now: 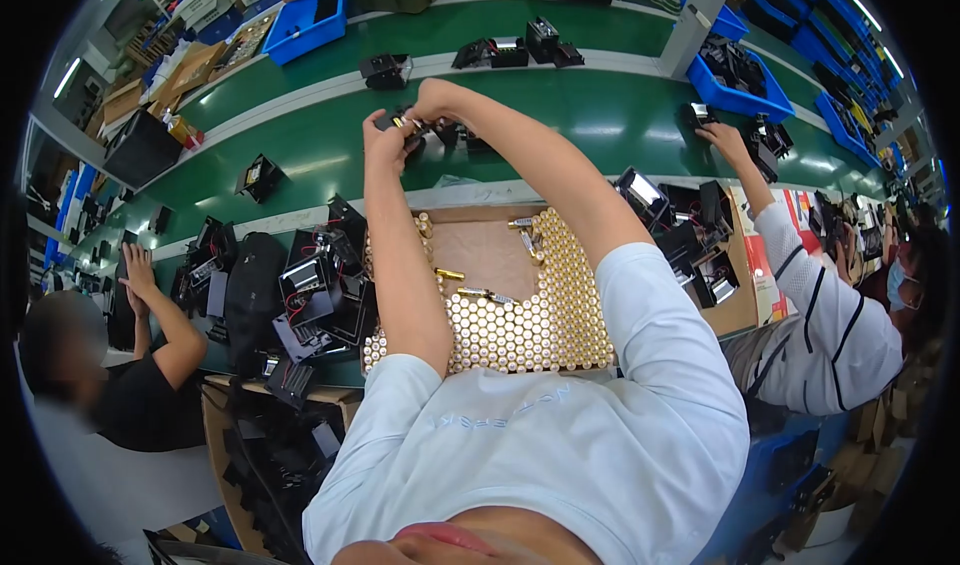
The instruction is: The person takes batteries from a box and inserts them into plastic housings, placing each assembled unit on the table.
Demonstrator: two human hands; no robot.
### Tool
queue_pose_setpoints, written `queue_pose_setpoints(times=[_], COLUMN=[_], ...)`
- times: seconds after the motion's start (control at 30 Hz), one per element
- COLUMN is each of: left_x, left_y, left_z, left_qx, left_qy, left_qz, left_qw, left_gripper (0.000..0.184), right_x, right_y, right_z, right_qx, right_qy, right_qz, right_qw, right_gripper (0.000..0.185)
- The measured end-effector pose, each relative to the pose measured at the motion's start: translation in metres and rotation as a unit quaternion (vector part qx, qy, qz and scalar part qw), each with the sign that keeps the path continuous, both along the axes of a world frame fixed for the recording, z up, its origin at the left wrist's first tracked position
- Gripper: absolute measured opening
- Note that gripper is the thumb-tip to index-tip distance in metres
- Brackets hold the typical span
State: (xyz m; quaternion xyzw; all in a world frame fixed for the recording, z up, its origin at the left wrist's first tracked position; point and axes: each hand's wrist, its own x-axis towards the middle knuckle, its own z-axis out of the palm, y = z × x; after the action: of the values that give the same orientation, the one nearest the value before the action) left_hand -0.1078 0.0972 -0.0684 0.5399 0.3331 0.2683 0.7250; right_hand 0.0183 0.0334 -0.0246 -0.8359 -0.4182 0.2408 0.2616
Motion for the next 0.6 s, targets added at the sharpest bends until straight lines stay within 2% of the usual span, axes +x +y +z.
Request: queue_pose_setpoints(times=[0.07,0.1,0.13,0.17,0.2,0.27,0.33,0.37,0.47,0.6], left_x=[0.004,0.018,0.016,0.008,-0.007,-0.007,-0.003,-0.002,0.011,0.015], left_y=[0.004,0.026,0.03,0.032,0.023,0.013,0.008,0.007,0.027,0.017], left_z=[0.002,-0.023,-0.014,-0.008,0.024,0.042,0.041,0.037,0.023,0.044], left_qx=[0.045,0.176,0.254,0.297,0.337,0.374,0.481,0.531,0.609,0.578], left_qy=[0.03,0.054,0.09,0.185,0.276,0.429,0.43,0.427,0.379,0.488], left_qz=[0.023,0.047,0.09,0.08,0.069,0.097,0.123,0.136,-0.026,-0.125], left_qw=[0.998,0.982,0.959,0.933,0.897,0.817,0.754,0.719,0.696,0.642], left_gripper=[0.063,0.062,0.063,0.061,0.06,0.06,0.059,0.059,0.059,0.058], right_x=[-0.002,0.001,-0.004,-0.008,-0.013,-0.026,-0.055,-0.056,-0.1,-0.132], right_y=[0.003,0.003,-0.003,-0.013,-0.025,-0.055,-0.092,-0.103,-0.145,-0.176], right_z=[0.001,0.002,0.011,0.02,0.034,0.05,0.074,0.063,0.074,0.046], right_qx=[-0.01,0.005,0.02,0.038,0.04,0.025,-0.091,-0.115,-0.254,-0.216], right_qy=[0.051,-0.008,-0.065,-0.069,-0.086,-0.067,-0.078,-0.114,-0.175,-0.169], right_qz=[-0.033,0.004,0.041,0.018,0.049,0.091,0.138,0.187,0.257,0.292], right_qw=[0.998,1.0,0.997,0.997,0.994,0.993,0.983,0.969,0.916,0.916], right_gripper=[0.036,0.032,0.029,0.026,0.028,0.032,0.03,0.031,0.032,0.029])
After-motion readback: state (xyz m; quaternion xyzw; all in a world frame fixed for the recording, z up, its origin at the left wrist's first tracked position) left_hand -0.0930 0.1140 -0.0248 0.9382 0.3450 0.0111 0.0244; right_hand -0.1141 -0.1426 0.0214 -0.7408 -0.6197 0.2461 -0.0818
